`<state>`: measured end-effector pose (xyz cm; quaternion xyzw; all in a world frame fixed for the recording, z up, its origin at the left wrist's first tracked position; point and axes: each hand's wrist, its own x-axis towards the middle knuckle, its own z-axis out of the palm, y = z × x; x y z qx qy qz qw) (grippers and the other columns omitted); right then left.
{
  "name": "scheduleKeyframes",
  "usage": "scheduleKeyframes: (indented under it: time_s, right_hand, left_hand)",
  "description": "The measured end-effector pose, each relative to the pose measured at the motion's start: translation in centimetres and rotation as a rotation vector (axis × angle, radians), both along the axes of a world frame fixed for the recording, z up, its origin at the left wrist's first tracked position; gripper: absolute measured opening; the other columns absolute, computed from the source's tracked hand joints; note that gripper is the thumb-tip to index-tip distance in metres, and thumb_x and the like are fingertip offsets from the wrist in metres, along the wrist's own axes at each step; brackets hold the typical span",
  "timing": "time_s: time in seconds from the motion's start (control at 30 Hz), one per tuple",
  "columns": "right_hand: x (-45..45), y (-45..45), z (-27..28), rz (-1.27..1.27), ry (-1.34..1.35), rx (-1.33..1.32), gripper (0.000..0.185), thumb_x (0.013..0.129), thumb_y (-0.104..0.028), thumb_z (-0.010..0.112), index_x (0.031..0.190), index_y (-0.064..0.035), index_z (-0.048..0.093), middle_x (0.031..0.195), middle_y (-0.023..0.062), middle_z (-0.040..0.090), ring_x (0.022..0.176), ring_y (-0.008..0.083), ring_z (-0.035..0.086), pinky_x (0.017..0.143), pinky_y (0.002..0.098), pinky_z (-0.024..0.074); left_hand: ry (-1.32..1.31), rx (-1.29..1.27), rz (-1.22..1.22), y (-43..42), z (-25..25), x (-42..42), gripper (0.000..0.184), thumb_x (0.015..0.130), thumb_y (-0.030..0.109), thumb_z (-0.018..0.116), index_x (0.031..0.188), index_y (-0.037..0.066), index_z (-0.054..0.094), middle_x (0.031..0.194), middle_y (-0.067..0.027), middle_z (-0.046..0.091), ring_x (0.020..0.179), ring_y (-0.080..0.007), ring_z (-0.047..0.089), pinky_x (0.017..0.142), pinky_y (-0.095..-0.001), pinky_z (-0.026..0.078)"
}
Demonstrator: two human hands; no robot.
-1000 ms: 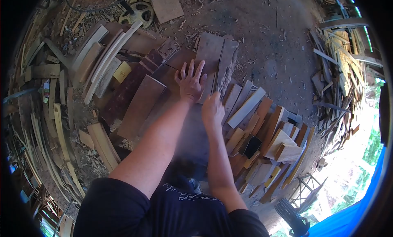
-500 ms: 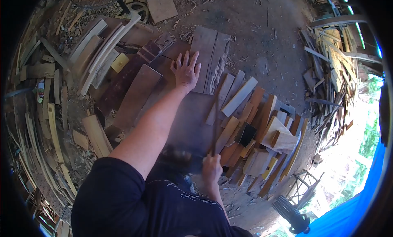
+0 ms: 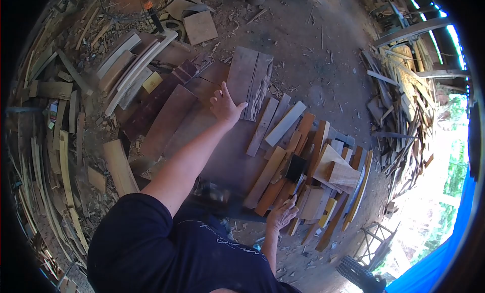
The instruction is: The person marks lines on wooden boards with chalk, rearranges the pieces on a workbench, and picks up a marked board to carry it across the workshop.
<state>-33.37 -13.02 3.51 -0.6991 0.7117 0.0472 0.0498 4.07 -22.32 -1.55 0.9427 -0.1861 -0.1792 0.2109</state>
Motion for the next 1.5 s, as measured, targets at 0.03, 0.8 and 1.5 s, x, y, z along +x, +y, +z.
scheduleKeyframes:
  time_s: [0.03, 0.8, 1.5]
  right_hand:
    - [0.0, 0.2, -0.2, 0.004, -0.003, -0.001, 0.060, 0.091, -0.025, 0.055, 0.143, -0.0132, 0.026, 0.112, 0.0201, 0.043, 0.100, 0.0377, 0.048, 0.081, 0.0467, 0.0428]
    - [-1.6, 4.2, 3.4, 0.031, -0.171, -0.208, 0.068, 0.084, -0.021, 0.064, 0.143, -0.0174, 0.030, 0.129, 0.0177, 0.035, 0.118, 0.0391, 0.039, 0.091, 0.0521, 0.0381]
    - [2.9, 9.3, 11.5, -0.426, -1.894, 0.426, 0.051, 0.099, -0.044, 0.039, 0.128, -0.0036, 0.047, 0.127, 0.0079, 0.055, 0.115, 0.0205, 0.052, 0.099, 0.0377, 0.0389]
  left_hand:
    - [0.046, 0.031, 0.053, -0.2, 0.3, 0.0, 0.109, 0.064, 0.049, 0.080, 0.145, 0.013, 0.016, 0.130, -0.0139, 0.041, 0.112, -0.0349, 0.045, 0.087, -0.0517, 0.044]
    - [0.805, -0.951, 0.085, 12.1, 0.3, -2.9, 0.064, 0.073, 0.021, 0.078, 0.119, -0.001, 0.039, 0.110, -0.0137, 0.055, 0.099, -0.0213, 0.056, 0.088, -0.0355, 0.046]
    - [1.504, -0.835, -0.407, 26.6, 12.1, -15.1, 0.049, 0.082, 0.008, 0.071, 0.118, 0.009, 0.038, 0.115, -0.0094, 0.053, 0.110, -0.0186, 0.052, 0.095, -0.0336, 0.045]
